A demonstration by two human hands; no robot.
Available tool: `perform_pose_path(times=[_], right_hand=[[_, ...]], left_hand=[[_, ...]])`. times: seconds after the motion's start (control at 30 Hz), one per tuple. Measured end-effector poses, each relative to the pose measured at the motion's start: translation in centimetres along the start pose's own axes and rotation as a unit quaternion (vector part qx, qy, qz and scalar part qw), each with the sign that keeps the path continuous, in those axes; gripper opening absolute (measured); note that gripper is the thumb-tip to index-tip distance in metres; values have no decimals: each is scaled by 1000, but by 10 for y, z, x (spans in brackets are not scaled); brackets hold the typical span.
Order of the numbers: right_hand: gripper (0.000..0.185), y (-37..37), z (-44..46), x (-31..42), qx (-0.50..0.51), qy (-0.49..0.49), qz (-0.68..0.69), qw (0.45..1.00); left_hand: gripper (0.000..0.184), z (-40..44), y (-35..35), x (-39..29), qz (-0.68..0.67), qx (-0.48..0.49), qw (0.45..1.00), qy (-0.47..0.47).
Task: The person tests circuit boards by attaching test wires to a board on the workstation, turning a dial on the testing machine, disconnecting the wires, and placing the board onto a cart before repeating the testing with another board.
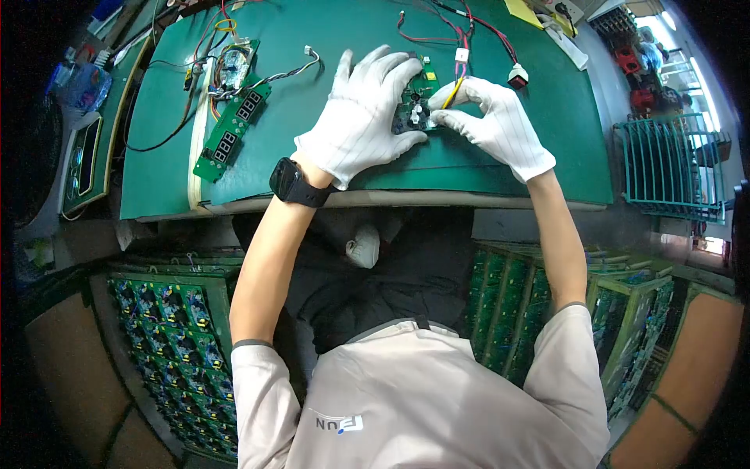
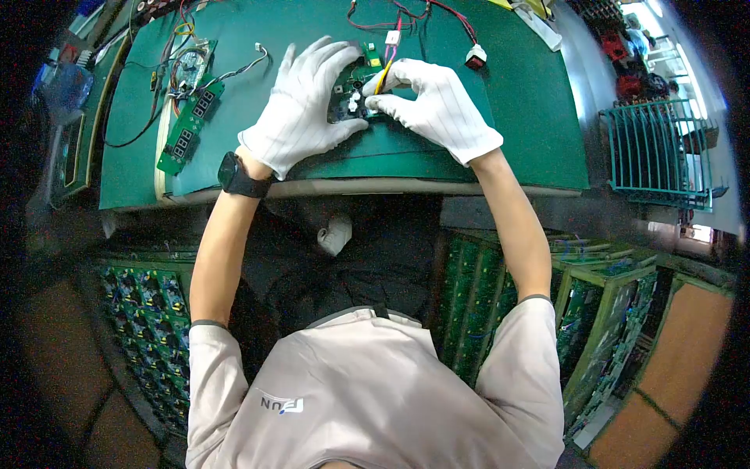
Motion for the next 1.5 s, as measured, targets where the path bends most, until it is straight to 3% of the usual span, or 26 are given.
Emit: perform_pose_path(times=[0.13, 0.67, 1.07, 1.27, 1.5], right_hand=[[23, 1, -2, -7, 21, -41, -50, 998], [30, -3, 11, 2, 52, -12, -166, 985], [30, -6, 8, -8, 70, -135, -88, 984], [29, -5, 6, -5, 54, -105, -137, 983], [30, -7, -2, -16, 35, -107, -101, 989]], left_hand=[[95, -2, -2, 4, 28, 6, 999, 31], [94, -7, -3, 9, 12, -23, 999, 24], [88, -8, -2, 10, 45, -38, 997, 41], [88, -10, -1, 12, 55, -45, 996, 56], [86, -12, -2, 14, 95, -49, 992, 59]])
Point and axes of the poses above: each hand's wrist, its own z-axis towards the middle knuckle, its own y-axis out of the back of the hand, x = y × z, the point moved 8 cm from there along z, towards the middle knuckle, and after that the axes turned 5 degrees about -z, right-handed, at the moved point
